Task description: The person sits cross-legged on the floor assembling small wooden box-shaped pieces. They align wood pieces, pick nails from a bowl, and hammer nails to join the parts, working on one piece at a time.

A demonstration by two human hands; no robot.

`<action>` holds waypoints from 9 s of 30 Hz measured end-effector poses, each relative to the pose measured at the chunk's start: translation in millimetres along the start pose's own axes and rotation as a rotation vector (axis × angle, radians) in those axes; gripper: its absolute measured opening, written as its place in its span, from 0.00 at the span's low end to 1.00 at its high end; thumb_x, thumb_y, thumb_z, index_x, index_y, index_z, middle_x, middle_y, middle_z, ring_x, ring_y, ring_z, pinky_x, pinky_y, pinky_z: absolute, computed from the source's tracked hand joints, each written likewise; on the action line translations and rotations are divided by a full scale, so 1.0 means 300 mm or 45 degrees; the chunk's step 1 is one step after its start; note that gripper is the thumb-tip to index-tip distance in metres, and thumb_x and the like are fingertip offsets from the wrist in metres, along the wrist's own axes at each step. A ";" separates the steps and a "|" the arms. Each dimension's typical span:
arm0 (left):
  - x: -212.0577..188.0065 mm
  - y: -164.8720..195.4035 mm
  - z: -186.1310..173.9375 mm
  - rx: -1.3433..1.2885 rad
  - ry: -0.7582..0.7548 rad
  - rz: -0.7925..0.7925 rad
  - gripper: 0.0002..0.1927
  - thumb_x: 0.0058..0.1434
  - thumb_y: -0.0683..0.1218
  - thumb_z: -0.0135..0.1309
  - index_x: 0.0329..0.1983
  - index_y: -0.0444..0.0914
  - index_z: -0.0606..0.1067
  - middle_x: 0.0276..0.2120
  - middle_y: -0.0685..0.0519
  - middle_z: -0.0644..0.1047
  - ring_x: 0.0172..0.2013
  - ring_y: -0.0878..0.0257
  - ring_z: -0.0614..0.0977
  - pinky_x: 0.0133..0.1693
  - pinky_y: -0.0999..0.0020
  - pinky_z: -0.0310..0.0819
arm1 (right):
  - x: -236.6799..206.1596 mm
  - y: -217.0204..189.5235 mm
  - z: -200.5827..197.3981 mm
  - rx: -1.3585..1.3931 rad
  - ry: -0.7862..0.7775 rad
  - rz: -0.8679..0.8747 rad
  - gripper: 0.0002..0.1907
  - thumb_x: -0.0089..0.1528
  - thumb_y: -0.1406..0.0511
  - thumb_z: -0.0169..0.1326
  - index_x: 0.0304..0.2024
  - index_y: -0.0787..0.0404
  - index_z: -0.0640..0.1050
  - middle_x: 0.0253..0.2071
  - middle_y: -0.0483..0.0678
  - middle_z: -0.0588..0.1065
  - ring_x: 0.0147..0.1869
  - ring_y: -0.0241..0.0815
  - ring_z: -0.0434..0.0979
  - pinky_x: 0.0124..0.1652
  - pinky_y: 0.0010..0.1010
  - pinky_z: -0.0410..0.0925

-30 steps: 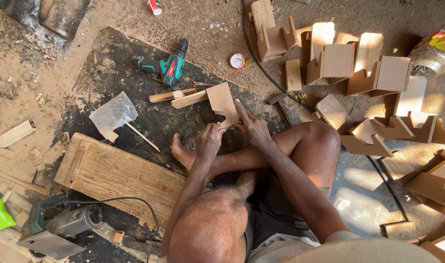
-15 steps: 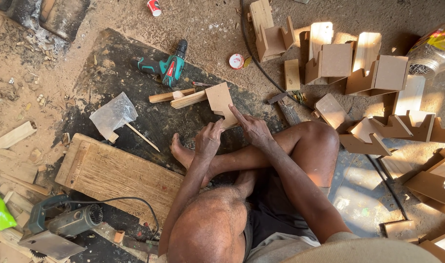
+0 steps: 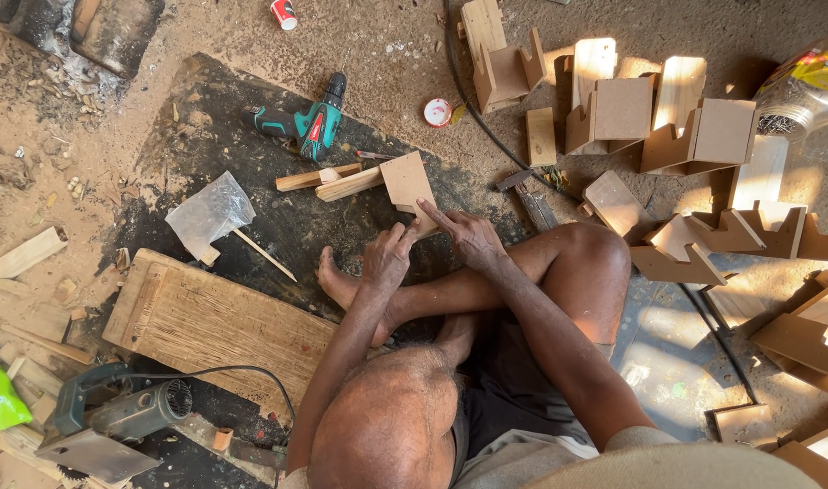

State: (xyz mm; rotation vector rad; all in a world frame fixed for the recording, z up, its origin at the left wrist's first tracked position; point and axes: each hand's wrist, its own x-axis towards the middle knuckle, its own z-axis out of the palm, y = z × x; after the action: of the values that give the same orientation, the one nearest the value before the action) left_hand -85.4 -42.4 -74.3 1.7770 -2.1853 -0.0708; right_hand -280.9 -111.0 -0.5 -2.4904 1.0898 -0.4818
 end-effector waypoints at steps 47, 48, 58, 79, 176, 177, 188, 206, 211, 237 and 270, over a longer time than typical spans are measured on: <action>0.669 -0.200 -0.490 -0.718 0.392 -0.372 0.34 0.62 0.57 0.61 0.68 0.40 0.69 0.51 0.44 0.77 0.38 0.62 0.84 0.35 0.61 0.86 | -0.146 0.225 -0.047 0.291 -0.179 0.486 0.35 0.61 0.54 0.59 0.69 0.50 0.66 0.41 0.47 0.84 0.44 0.53 0.85 0.45 0.46 0.76; 0.699 -0.221 -0.524 -0.690 0.415 -0.398 0.35 0.62 0.57 0.62 0.69 0.39 0.69 0.51 0.44 0.77 0.38 0.63 0.84 0.36 0.61 0.86 | -0.144 0.227 -0.045 0.294 -0.177 0.488 0.35 0.61 0.53 0.59 0.69 0.51 0.66 0.41 0.47 0.84 0.45 0.52 0.85 0.46 0.45 0.76; 0.847 -0.352 -0.586 -0.612 0.453 -0.624 0.34 0.58 0.52 0.68 0.65 0.40 0.69 0.55 0.44 0.71 0.38 0.65 0.83 0.39 0.66 0.83 | -0.126 0.243 -0.032 0.327 -0.147 0.516 0.34 0.61 0.54 0.60 0.68 0.52 0.68 0.42 0.46 0.84 0.44 0.51 0.86 0.45 0.44 0.76; 0.837 -0.335 -0.147 -0.423 -0.103 -0.668 0.25 0.56 0.42 0.65 0.59 0.44 0.76 0.53 0.47 0.73 0.47 0.54 0.81 0.48 0.58 0.80 | -0.029 0.251 -0.010 0.286 -0.110 0.534 0.31 0.62 0.55 0.59 0.66 0.54 0.70 0.40 0.50 0.84 0.40 0.55 0.85 0.42 0.47 0.77; 0.100 0.022 0.006 -0.946 0.172 -0.150 0.19 0.60 0.30 0.55 0.53 0.34 0.70 0.42 0.47 0.83 0.44 0.55 0.86 0.43 0.64 0.83 | -0.164 0.167 -0.081 1.892 -0.039 1.299 0.35 0.66 0.65 0.51 0.70 0.70 0.52 0.46 0.57 0.81 0.26 0.35 0.77 0.21 0.22 0.71; 0.099 0.022 0.008 -0.938 0.174 -0.149 0.19 0.60 0.30 0.56 0.53 0.34 0.70 0.42 0.47 0.83 0.44 0.55 0.86 0.43 0.63 0.83 | -0.163 0.171 -0.079 1.918 -0.057 1.266 0.30 0.67 0.64 0.51 0.67 0.72 0.59 0.46 0.57 0.81 0.25 0.33 0.77 0.20 0.21 0.72; 0.085 0.027 0.021 -0.902 0.222 -0.135 0.17 0.61 0.30 0.55 0.52 0.34 0.69 0.41 0.46 0.82 0.45 0.55 0.86 0.43 0.63 0.84 | -0.184 0.193 -0.072 2.401 -0.056 1.237 0.15 0.68 0.64 0.52 0.50 0.70 0.69 0.45 0.54 0.81 0.25 0.30 0.77 0.22 0.19 0.73; 0.071 0.046 0.042 -0.812 0.355 -0.100 0.16 0.63 0.33 0.56 0.52 0.34 0.67 0.42 0.47 0.82 0.45 0.54 0.86 0.44 0.62 0.82 | -0.333 0.114 -0.027 1.417 -0.220 1.182 0.31 0.70 0.53 0.47 0.72 0.55 0.57 0.31 0.53 0.72 0.21 0.34 0.70 0.18 0.28 0.68; 0.071 0.040 0.060 -0.775 0.406 -0.030 0.17 0.64 0.34 0.58 0.53 0.34 0.67 0.40 0.48 0.83 0.44 0.55 0.86 0.44 0.62 0.82 | -0.354 0.088 -0.016 0.704 0.018 0.412 0.30 0.75 0.52 0.50 0.66 0.66 0.58 0.36 0.56 0.78 0.33 0.45 0.83 0.32 0.41 0.76; 0.079 0.012 0.064 -0.838 0.329 -0.074 0.19 0.59 0.33 0.60 0.50 0.34 0.68 0.37 0.47 0.81 0.40 0.54 0.86 0.40 0.61 0.82 | -0.301 0.006 -0.056 -0.120 -0.063 0.189 0.37 0.70 0.56 0.51 0.77 0.51 0.53 0.31 0.49 0.74 0.20 0.46 0.74 0.20 0.39 0.70; 0.058 0.018 0.021 -0.800 0.308 0.070 0.20 0.65 0.34 0.56 0.58 0.31 0.66 0.44 0.42 0.82 0.47 0.53 0.86 0.46 0.64 0.85 | -0.305 0.006 -0.037 -0.090 -0.087 0.249 0.38 0.69 0.58 0.53 0.77 0.53 0.52 0.35 0.52 0.76 0.23 0.51 0.78 0.23 0.42 0.73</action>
State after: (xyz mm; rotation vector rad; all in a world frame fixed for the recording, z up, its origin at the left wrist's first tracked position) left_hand -95.3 -58.8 -75.3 1.2939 -1.7726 -0.4509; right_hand -345.6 -45.7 -5.8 -2.4073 1.3265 -0.3041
